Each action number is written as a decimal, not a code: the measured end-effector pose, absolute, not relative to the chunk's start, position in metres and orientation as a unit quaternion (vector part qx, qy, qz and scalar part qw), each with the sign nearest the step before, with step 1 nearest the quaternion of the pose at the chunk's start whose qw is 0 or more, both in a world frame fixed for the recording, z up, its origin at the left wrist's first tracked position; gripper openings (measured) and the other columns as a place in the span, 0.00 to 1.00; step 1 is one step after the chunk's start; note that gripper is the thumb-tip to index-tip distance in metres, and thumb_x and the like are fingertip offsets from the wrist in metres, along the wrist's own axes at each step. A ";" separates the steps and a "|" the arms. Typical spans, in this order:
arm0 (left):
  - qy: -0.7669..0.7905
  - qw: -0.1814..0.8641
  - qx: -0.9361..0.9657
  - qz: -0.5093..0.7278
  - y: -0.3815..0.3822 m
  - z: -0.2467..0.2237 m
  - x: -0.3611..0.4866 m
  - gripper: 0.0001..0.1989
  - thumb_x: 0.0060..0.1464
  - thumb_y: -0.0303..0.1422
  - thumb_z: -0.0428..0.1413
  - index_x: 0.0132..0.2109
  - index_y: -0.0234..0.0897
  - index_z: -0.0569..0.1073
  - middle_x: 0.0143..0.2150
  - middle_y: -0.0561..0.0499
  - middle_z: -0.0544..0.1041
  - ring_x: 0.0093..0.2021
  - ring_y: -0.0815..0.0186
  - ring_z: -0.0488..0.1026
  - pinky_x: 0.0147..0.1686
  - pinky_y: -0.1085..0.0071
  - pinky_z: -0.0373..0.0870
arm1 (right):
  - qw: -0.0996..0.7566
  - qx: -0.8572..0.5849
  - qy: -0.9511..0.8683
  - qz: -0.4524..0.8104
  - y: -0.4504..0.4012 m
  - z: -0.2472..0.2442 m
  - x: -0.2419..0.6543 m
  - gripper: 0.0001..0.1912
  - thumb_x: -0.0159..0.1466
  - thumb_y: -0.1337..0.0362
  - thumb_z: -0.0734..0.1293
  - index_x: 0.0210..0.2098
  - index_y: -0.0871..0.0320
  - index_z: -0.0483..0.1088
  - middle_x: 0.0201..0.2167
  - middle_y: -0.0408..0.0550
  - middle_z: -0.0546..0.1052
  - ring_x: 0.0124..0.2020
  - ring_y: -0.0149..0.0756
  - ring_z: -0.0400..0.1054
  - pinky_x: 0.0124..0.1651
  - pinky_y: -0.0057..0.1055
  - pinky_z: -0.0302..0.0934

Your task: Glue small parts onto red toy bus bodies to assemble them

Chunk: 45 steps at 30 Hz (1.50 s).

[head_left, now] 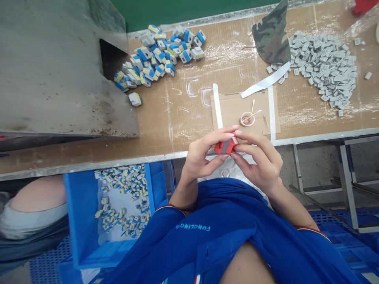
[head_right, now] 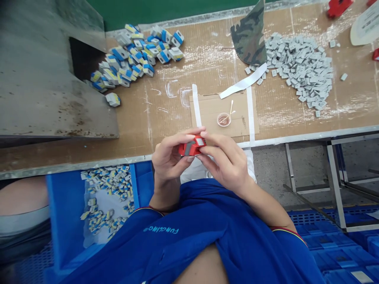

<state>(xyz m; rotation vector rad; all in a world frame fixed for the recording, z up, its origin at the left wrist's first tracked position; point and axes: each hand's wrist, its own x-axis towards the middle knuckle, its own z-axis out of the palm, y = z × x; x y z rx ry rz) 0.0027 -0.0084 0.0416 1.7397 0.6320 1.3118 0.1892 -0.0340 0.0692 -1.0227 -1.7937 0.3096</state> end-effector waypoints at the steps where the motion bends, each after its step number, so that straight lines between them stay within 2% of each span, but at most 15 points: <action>1: 0.260 0.431 0.692 0.517 -0.009 0.043 0.002 0.27 0.66 0.35 0.62 0.69 0.44 0.69 0.66 0.40 0.78 0.63 0.54 0.79 0.58 0.60 0.83 | 0.499 -0.427 -0.741 0.142 -0.035 0.070 0.190 0.13 0.66 0.70 0.73 0.49 0.51 0.76 0.52 0.53 0.84 0.49 0.43 0.82 0.50 0.40 0.80; 4: 0.289 0.440 0.681 0.509 -0.011 0.044 -0.001 0.29 0.64 0.36 0.64 0.70 0.45 0.70 0.65 0.41 0.80 0.60 0.56 0.82 0.58 0.62 0.83 | 0.487 -0.437 -0.734 0.183 -0.036 0.075 0.193 0.11 0.67 0.71 0.72 0.48 0.52 0.76 0.52 0.53 0.84 0.50 0.43 0.82 0.50 0.41 0.80; 9: 0.306 0.422 0.686 0.507 -0.004 0.045 0.000 0.22 0.61 0.41 0.67 0.60 0.43 0.80 0.56 0.42 0.84 0.53 0.58 0.84 0.53 0.63 0.83 | 0.463 -0.455 -0.727 0.224 -0.037 0.080 0.196 0.07 0.68 0.72 0.70 0.42 0.53 0.74 0.48 0.51 0.84 0.47 0.40 0.82 0.47 0.38 0.79; 12: 0.296 0.418 0.696 0.504 0.001 0.045 0.002 0.20 0.61 0.41 0.67 0.58 0.43 0.81 0.52 0.43 0.85 0.50 0.60 0.83 0.48 0.64 0.83 | 0.452 -0.464 -0.726 0.231 -0.037 0.079 0.197 0.07 0.68 0.72 0.70 0.38 0.53 0.71 0.43 0.49 0.83 0.45 0.38 0.81 0.44 0.36 0.77; 16: 0.288 0.412 0.705 0.501 0.003 0.045 0.003 0.19 0.61 0.38 0.67 0.57 0.41 0.81 0.49 0.43 0.85 0.48 0.61 0.83 0.49 0.65 0.81 | 0.454 -0.466 -0.728 0.218 -0.037 0.075 0.197 0.08 0.68 0.72 0.69 0.37 0.53 0.69 0.39 0.46 0.79 0.42 0.38 0.79 0.40 0.35 0.75; 22: 0.297 0.408 0.711 0.490 0.005 0.041 0.001 0.19 0.61 0.41 0.66 0.55 0.38 0.82 0.46 0.42 0.85 0.45 0.62 0.82 0.47 0.65 0.80 | 0.459 -0.463 -0.716 0.248 -0.036 0.064 0.196 0.08 0.68 0.71 0.69 0.35 0.53 0.68 0.38 0.45 0.77 0.40 0.36 0.76 0.39 0.35 0.71; 27: 0.314 0.401 0.719 0.473 0.004 0.042 0.000 0.18 0.63 0.40 0.65 0.56 0.38 0.81 0.48 0.42 0.85 0.46 0.61 0.82 0.48 0.64 0.80 | 0.470 -0.475 -0.695 0.264 -0.033 0.057 0.194 0.08 0.69 0.69 0.70 0.35 0.53 0.70 0.37 0.45 0.78 0.41 0.37 0.76 0.40 0.36 0.71; 31: 0.325 0.402 0.714 0.473 0.004 0.044 -0.001 0.16 0.64 0.36 0.64 0.57 0.38 0.81 0.48 0.43 0.84 0.47 0.62 0.82 0.48 0.65 0.80 | 0.457 -0.478 -0.701 0.266 -0.032 0.062 0.194 0.06 0.69 0.69 0.70 0.37 0.52 0.72 0.41 0.47 0.81 0.44 0.39 0.78 0.42 0.38 0.73; 39: 0.275 0.410 0.724 0.481 0.007 0.046 -0.006 0.19 0.65 0.37 0.63 0.61 0.42 0.79 0.52 0.42 0.82 0.52 0.60 0.81 0.52 0.62 0.80 | 0.455 -0.454 -0.727 0.242 -0.034 0.075 0.198 0.06 0.68 0.70 0.72 0.41 0.53 0.74 0.44 0.50 0.83 0.46 0.39 0.81 0.44 0.36 0.76; 45: 0.274 0.429 0.703 0.497 0.005 0.044 -0.009 0.22 0.63 0.36 0.66 0.62 0.46 0.78 0.56 0.42 0.81 0.56 0.57 0.80 0.56 0.59 0.80 | 0.461 -0.452 -0.725 0.240 -0.031 0.075 0.196 0.06 0.68 0.70 0.72 0.41 0.52 0.74 0.46 0.50 0.83 0.49 0.41 0.80 0.47 0.40 0.77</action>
